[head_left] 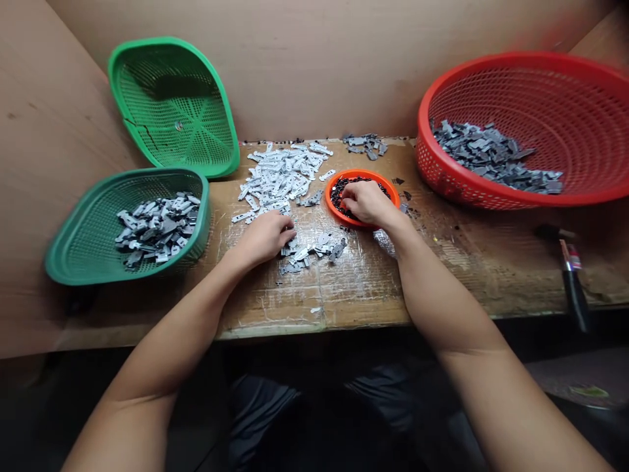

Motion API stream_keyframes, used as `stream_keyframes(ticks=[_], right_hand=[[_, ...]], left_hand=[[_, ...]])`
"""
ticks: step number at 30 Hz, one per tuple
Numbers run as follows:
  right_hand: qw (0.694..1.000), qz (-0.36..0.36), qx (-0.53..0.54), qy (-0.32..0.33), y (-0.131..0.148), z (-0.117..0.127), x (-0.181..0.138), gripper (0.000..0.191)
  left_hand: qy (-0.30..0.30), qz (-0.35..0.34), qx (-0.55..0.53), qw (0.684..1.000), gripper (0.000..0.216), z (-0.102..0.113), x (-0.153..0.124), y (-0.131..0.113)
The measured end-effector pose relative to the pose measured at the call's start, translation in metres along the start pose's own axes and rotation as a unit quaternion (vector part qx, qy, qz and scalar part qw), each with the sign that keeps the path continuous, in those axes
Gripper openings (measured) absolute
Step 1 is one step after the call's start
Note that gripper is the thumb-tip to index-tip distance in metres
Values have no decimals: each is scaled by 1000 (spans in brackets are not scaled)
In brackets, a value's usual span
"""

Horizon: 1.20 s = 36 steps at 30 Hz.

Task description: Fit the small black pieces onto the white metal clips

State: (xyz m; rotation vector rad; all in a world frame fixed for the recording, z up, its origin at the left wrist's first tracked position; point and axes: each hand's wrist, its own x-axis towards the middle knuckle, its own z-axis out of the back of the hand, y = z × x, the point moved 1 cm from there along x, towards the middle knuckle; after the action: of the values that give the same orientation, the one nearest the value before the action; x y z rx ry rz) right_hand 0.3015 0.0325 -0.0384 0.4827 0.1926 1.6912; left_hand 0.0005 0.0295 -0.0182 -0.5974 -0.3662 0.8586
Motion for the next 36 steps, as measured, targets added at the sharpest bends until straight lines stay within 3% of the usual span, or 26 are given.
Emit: stream_keyframes(ticks=[4,9,11,15,18,22,36], right_hand=[[997,-46,43,-40,2,17,-4,19],[992,-28,98,-79,33,30,-13,19],[984,-1,169,-51,52,27,-18,18],[947,27,310,83,87,12,-28,25],[936,33,331,112,101,0,-30,30],[940,39,325,91,106,-10,-28,33],[911,-44,375,167,104,-18,-25,35]], left_hand=[[-5,64,-130,989,15,7,1,2],[-51,145,-355,922,30,6,-4,8],[-68,166,-421,889,30,2,-5,7],[-87,185,-485,850,27,-1,-7,5],[-96,186,-492,845,25,1,-8,4],[-92,189,-497,842,24,5,-11,1],[-71,193,-499,842,25,7,-11,0]])
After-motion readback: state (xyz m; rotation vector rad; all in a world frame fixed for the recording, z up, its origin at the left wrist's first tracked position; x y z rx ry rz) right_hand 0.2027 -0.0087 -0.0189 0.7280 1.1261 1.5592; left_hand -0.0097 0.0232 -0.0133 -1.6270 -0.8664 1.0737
